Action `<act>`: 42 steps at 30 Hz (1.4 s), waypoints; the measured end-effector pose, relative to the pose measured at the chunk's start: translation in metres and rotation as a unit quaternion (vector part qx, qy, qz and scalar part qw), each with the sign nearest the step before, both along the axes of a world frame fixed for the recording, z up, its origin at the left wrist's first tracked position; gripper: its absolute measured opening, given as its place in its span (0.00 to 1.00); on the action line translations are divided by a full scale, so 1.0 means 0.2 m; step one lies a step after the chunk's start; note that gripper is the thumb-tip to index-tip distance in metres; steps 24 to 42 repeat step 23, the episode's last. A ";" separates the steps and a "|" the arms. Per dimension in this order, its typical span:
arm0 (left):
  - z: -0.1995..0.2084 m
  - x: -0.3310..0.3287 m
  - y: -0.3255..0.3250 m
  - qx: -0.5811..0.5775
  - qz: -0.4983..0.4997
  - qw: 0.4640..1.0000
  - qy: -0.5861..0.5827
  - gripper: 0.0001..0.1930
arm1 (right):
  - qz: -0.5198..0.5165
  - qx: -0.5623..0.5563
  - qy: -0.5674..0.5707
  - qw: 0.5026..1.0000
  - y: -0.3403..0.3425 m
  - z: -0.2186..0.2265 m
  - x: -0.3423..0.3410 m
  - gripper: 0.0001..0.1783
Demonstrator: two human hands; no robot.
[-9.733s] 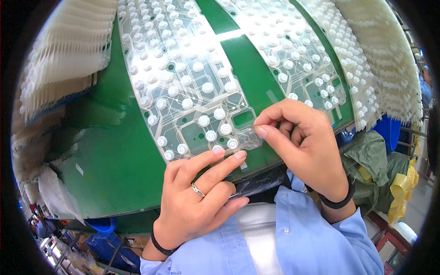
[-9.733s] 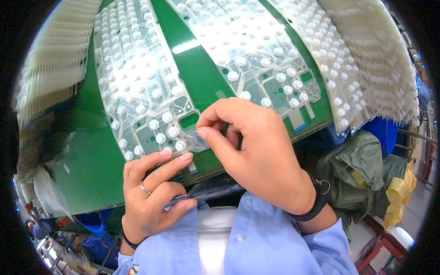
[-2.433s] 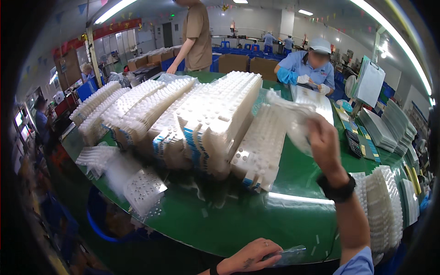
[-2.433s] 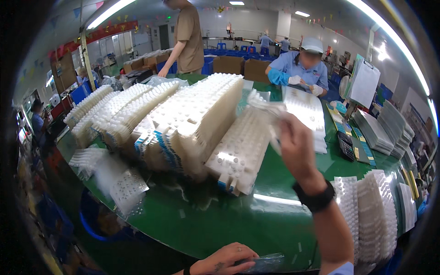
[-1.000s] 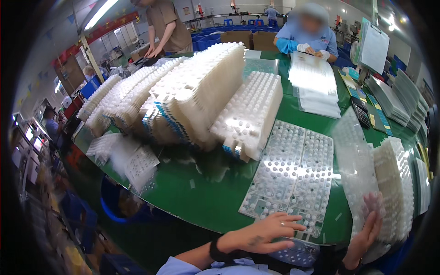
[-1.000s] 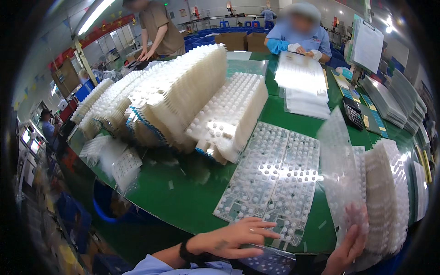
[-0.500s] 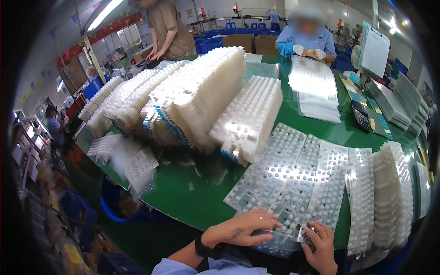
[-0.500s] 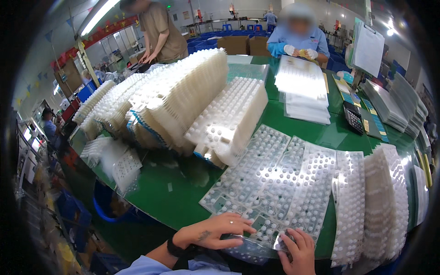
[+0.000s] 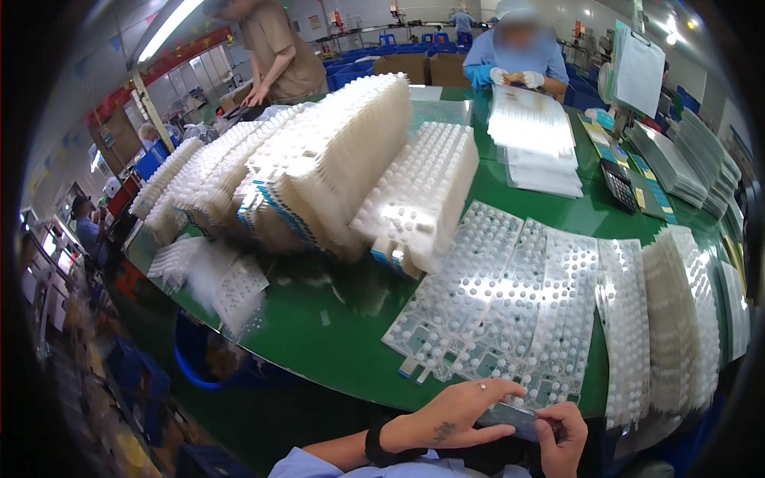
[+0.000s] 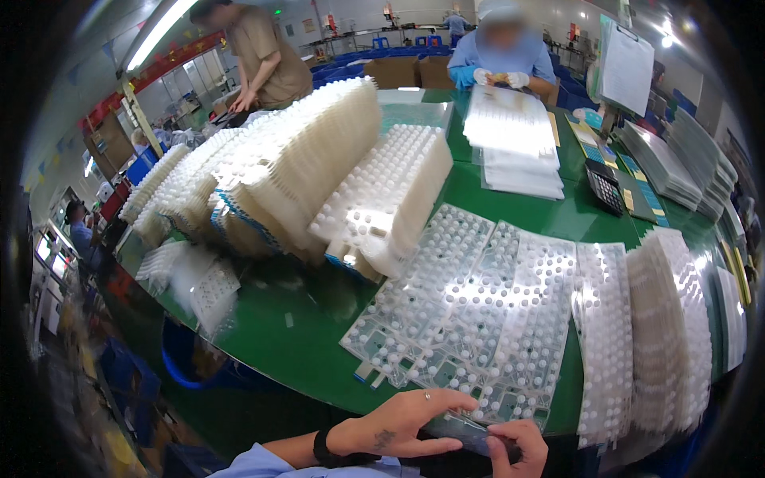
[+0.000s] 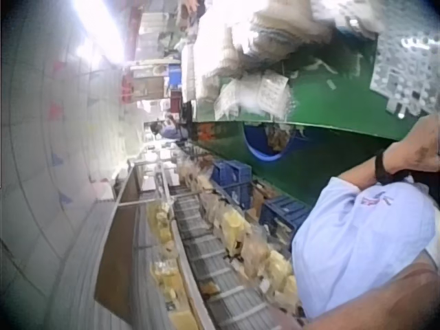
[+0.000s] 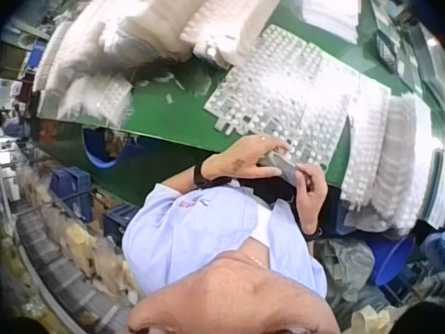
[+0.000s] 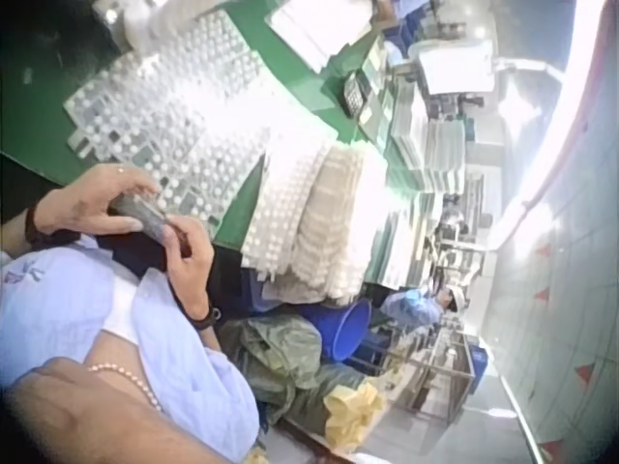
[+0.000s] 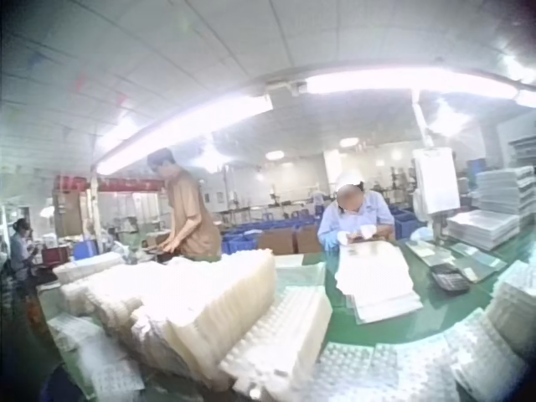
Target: Manually sorting and assembling plastic keyboard membrane components at a factory workstation.
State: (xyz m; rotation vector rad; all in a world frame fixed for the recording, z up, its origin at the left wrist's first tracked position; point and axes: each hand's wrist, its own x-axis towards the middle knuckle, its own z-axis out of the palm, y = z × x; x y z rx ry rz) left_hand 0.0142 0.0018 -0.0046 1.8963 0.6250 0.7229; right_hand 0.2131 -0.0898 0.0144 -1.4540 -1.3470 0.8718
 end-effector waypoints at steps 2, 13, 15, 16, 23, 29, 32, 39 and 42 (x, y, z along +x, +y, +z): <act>-0.01 0.06 0.01 0.050 -0.030 0.998 0.019 0.14 | -0.031 0.012 -0.024 0.999 -0.04 -0.03 0.00 0.06; -0.03 0.14 -0.02 -0.140 0.033 0.989 0.039 0.08 | -0.113 -0.080 0.298 0.944 -0.16 -0.20 0.03 0.12; -0.03 0.16 -0.01 -0.175 0.001 0.983 0.055 0.07 | -0.096 -0.079 0.317 0.940 -0.17 -0.20 0.06 0.11; -0.04 0.16 0.00 -0.179 -0.005 0.982 0.059 0.07 | -0.094 -0.084 0.311 0.942 -0.18 -0.20 0.07 0.10; -0.07 0.15 -0.02 -0.117 -0.040 0.988 0.095 0.08 | -0.064 -0.137 0.321 0.935 -0.20 -0.23 0.11 0.08; -0.07 0.15 -0.02 -0.117 -0.040 0.988 0.095 0.08 | -0.064 -0.137 0.321 0.935 -0.20 -0.23 0.11 0.08; -0.07 0.15 -0.02 -0.117 -0.040 0.988 0.095 0.08 | -0.064 -0.137 0.321 0.935 -0.20 -0.23 0.11 0.08; -0.07 0.15 -0.02 -0.117 -0.040 0.988 0.095 0.08 | -0.064 -0.137 0.321 0.935 -0.20 -0.23 0.11 0.08; -0.07 0.15 -0.02 -0.117 -0.040 0.988 0.095 0.08 | -0.064 -0.137 0.321 0.935 -0.20 -0.23 0.11 0.08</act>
